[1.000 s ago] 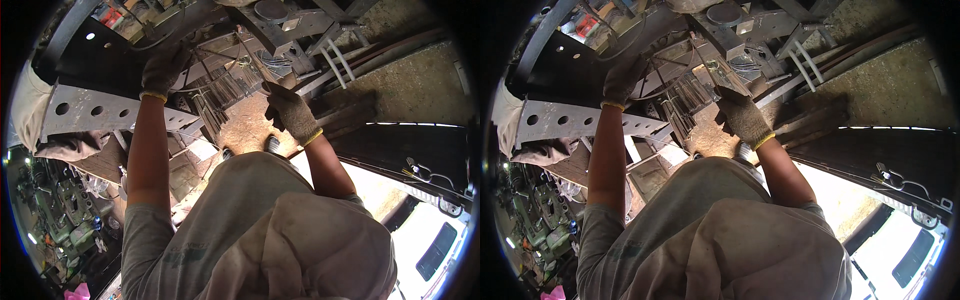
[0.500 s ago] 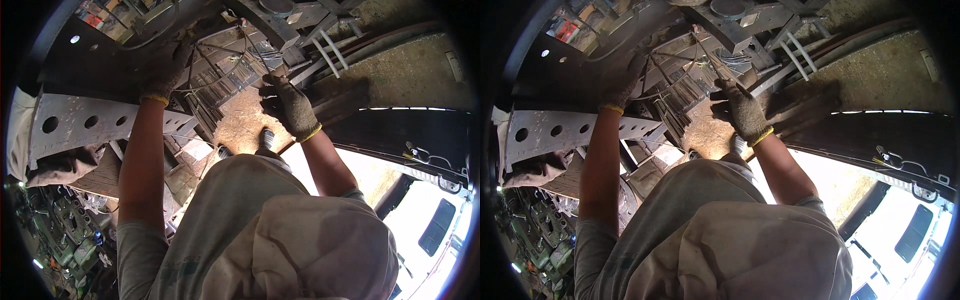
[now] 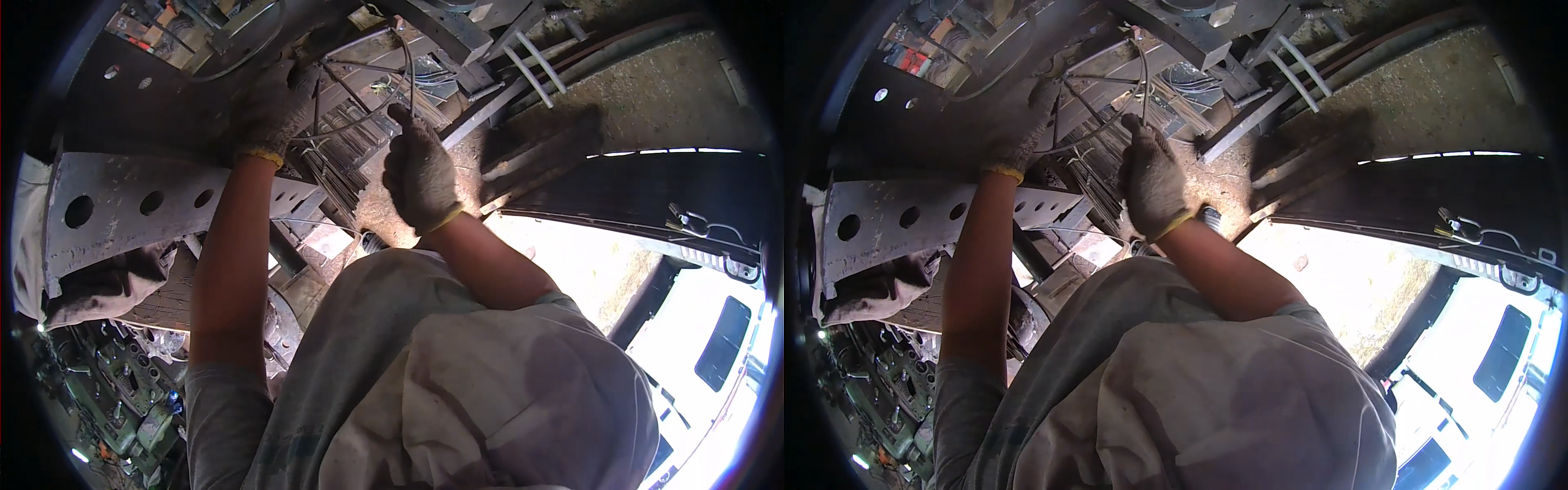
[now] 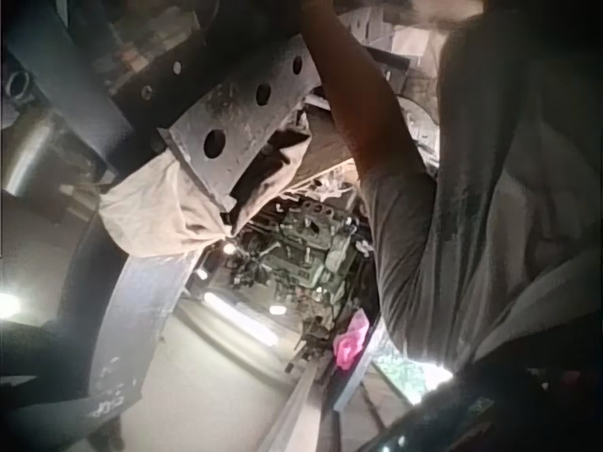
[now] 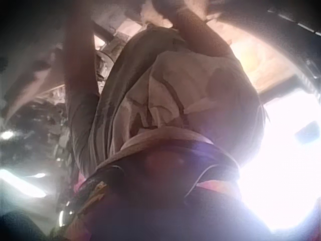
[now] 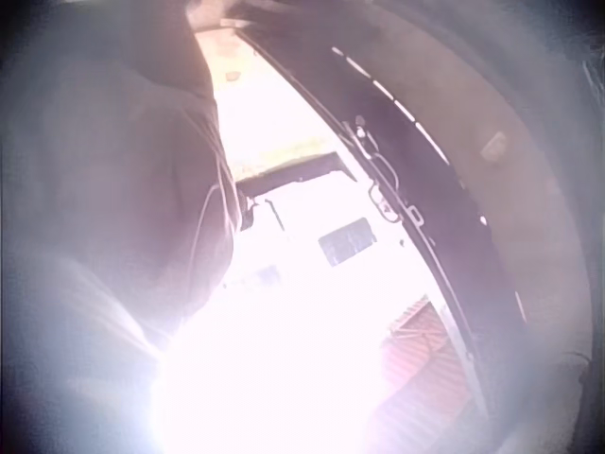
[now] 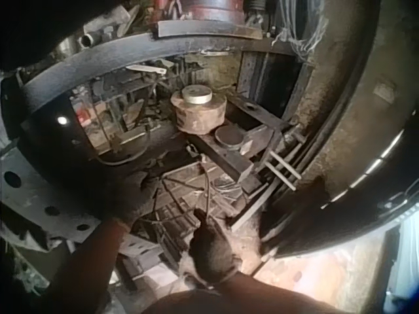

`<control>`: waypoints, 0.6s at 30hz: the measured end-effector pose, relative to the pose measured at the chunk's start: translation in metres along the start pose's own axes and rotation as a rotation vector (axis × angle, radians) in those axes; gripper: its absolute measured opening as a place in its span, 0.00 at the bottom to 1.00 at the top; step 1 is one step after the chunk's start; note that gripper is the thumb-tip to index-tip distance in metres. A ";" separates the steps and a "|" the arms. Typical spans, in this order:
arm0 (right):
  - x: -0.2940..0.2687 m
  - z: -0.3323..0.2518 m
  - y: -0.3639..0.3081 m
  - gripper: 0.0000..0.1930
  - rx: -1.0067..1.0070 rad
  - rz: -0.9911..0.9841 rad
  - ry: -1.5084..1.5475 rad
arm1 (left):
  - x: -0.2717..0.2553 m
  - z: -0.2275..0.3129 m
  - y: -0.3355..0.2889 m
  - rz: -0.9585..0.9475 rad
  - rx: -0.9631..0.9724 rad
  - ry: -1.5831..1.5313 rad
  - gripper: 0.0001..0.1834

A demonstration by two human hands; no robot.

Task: The person uses pliers to twist and secure metal wires onto a large structural frame in a workshop.

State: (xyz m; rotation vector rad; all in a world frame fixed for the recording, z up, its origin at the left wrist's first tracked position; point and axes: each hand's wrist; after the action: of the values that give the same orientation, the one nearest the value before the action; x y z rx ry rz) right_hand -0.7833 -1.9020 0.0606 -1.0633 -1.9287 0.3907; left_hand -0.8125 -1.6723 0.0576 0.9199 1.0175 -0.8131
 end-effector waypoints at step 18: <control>0.056 0.023 0.043 0.28 0.002 0.027 0.442 | 0.001 0.000 0.003 0.133 0.151 -0.133 0.20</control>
State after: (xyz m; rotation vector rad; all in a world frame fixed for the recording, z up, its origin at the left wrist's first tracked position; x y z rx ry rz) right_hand -0.7936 -1.8291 0.0518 -1.0716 -1.5215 0.1540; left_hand -0.8091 -1.6708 0.0570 1.0372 0.7791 -0.8357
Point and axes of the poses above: each hand's wrist, its own y-axis towards the middle knuckle, its own x-axis out of the palm, z = x × y, and after that the axes turned 14 degrees about x, right-handed
